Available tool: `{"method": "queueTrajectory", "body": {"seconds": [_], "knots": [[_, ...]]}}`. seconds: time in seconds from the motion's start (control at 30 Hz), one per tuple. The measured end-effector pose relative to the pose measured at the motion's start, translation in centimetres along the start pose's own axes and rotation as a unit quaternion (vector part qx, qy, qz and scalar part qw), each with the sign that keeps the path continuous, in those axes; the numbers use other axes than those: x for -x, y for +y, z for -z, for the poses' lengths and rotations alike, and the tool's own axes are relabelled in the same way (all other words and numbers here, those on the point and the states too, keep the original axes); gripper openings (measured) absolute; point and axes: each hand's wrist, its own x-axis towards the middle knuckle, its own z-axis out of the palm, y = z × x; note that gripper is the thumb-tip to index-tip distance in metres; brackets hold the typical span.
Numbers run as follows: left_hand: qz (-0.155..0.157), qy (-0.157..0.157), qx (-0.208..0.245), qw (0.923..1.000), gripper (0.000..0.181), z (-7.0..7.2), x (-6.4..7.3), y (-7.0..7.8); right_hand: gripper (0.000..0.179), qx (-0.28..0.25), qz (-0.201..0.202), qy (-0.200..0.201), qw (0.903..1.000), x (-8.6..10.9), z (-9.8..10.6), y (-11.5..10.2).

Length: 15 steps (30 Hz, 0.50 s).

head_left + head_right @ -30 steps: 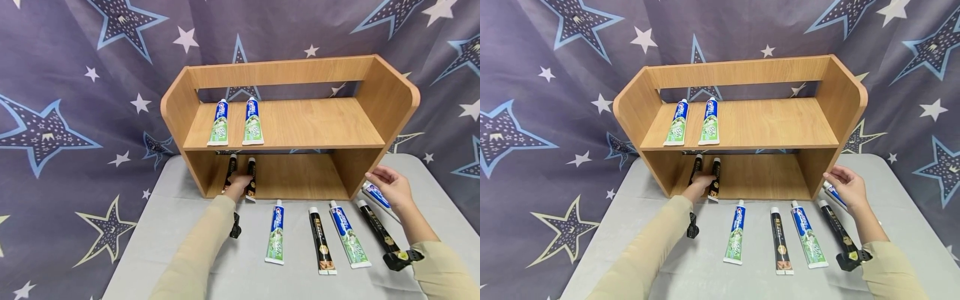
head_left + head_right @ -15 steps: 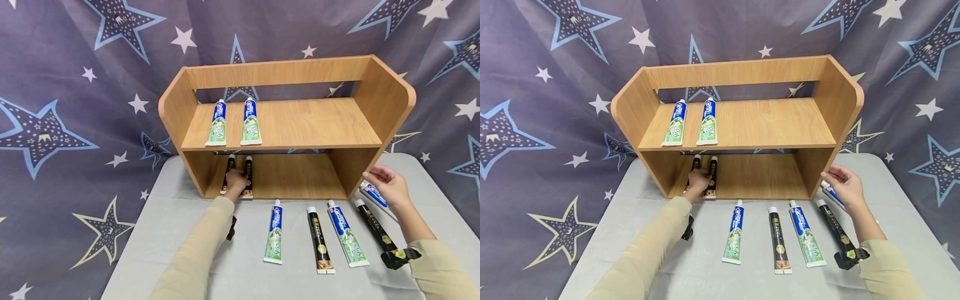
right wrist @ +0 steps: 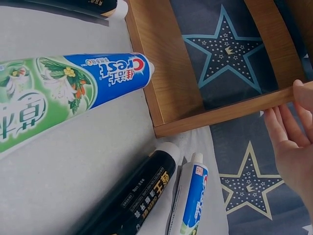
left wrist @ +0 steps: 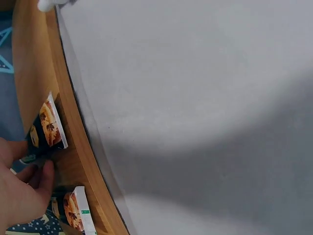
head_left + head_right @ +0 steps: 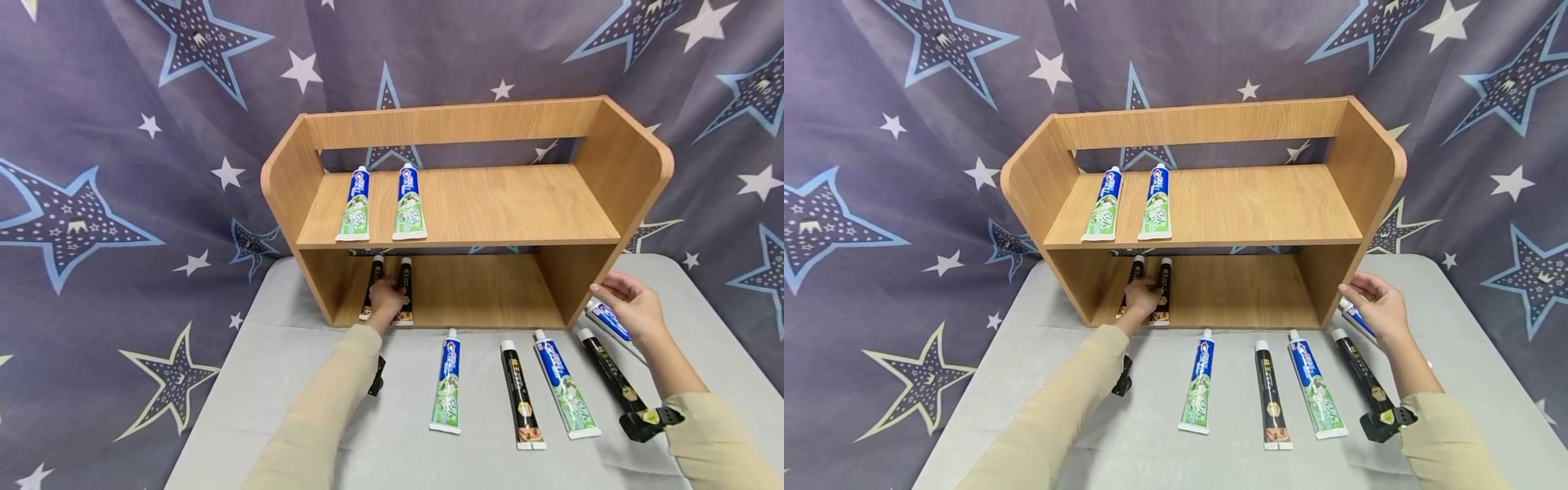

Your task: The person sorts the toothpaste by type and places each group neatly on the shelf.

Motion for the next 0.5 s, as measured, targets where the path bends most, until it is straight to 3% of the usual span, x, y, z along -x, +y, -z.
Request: {"method": "queueTrajectory", "body": {"seconds": [0.23,0.5], "knots": [[-0.03,-0.012,0.029,0.9991,0.03,0.8,0.9,-0.5,0.026,-0.006,-0.003,-0.002,1.0,0.3,-0.1,0.0],[-0.055,-0.03,0.06,0.9962,0.025,2.4,3.5,-0.9,0.025,0.013,-0.004,0.011,0.9999,0.4,-0.2,0.0]]}}
